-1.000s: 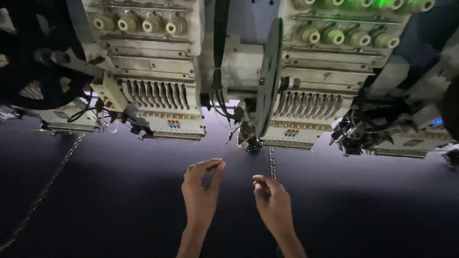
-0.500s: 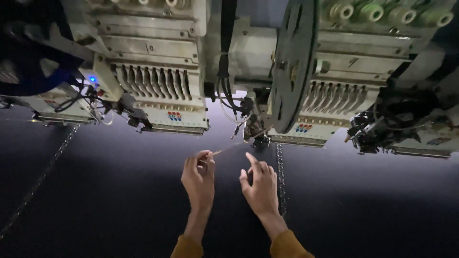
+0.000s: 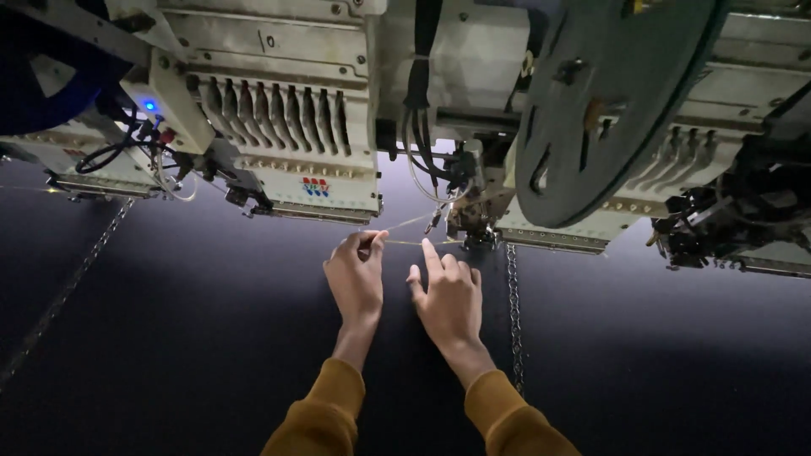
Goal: The person walks along a row of industrial sewing machines, carrying a bobbin. They place the bobbin into one machine and then proceed to thread the needle area of several machines by hand, guiding the thread through the tension mechanisms and needle eyes.
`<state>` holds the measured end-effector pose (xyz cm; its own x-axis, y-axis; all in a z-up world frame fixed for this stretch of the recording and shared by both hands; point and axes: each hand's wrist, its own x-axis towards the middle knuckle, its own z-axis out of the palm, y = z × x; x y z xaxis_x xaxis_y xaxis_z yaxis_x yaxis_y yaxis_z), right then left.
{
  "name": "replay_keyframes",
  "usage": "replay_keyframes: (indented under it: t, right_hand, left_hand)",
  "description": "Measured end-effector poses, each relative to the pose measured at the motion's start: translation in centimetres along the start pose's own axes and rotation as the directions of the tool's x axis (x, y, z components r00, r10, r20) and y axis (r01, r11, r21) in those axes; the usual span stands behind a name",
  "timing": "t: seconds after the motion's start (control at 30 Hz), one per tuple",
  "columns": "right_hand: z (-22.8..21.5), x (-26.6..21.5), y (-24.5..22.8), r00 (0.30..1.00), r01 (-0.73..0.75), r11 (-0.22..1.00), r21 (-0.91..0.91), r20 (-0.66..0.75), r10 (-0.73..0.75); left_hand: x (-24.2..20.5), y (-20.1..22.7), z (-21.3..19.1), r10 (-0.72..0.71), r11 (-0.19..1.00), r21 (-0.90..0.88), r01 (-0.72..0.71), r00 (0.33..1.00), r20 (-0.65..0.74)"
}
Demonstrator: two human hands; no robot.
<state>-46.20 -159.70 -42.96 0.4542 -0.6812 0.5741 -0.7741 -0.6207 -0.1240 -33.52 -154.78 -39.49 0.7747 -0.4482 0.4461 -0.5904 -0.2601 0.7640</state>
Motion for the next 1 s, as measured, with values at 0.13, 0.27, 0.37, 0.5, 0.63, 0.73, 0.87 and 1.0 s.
replay_keyframes:
  t: [0.13,0.27,0.37,0.5,0.63,0.73,0.87,1.0]
  right_hand:
    - [1.0,0.2,-0.2,1.000,0.000,1.000,-0.016,-0.011,-0.001]
    - [1.9,0.4,-0.2,0.998,0.017,0.998,-0.056,-0.056,-0.020]
    - [2.3,0.6,-0.5,0.994,0.037,0.996,-0.075,-0.095,-0.044]
    - [2.8,0.8,-1.1,0.988,0.060,0.995,-0.084,-0.138,-0.071]
    - [3.4,1.0,-1.1,0.988,0.060,0.995,-0.084,-0.139,-0.071]
    - [3.5,1.3,-1.2,0.990,0.072,0.996,-0.051,-0.117,-0.078]
    - [3.9,1.4,-1.4,0.989,0.072,0.996,-0.057,-0.123,-0.079]
    - [3.8,1.9,-1.8,0.983,0.102,0.989,-0.107,-0.142,-0.117]
  left_hand:
    - [0.3,-1.8,1.7,0.011,0.997,0.077,-0.010,1.000,-0.011]
    - [0.1,-1.9,1.8,-0.024,0.985,0.173,0.023,1.000,0.002]
    - [0.2,-1.7,1.9,-0.060,0.964,0.258,0.056,0.998,0.007]
    - [0.6,-2.9,2.8,-0.063,0.898,0.435,0.069,0.998,-0.029]
    - [1.0,-3.9,3.7,-0.057,0.888,0.453,0.074,0.997,-0.052]
    - [1.4,-4.0,4.0,-0.030,0.885,0.462,0.062,0.997,-0.075]
    - [1.4,-4.0,4.2,-0.042,0.883,0.462,0.087,0.993,-0.106]
    - [1.8,-4.9,4.4,0.005,0.907,0.419,0.043,0.994,-0.113]
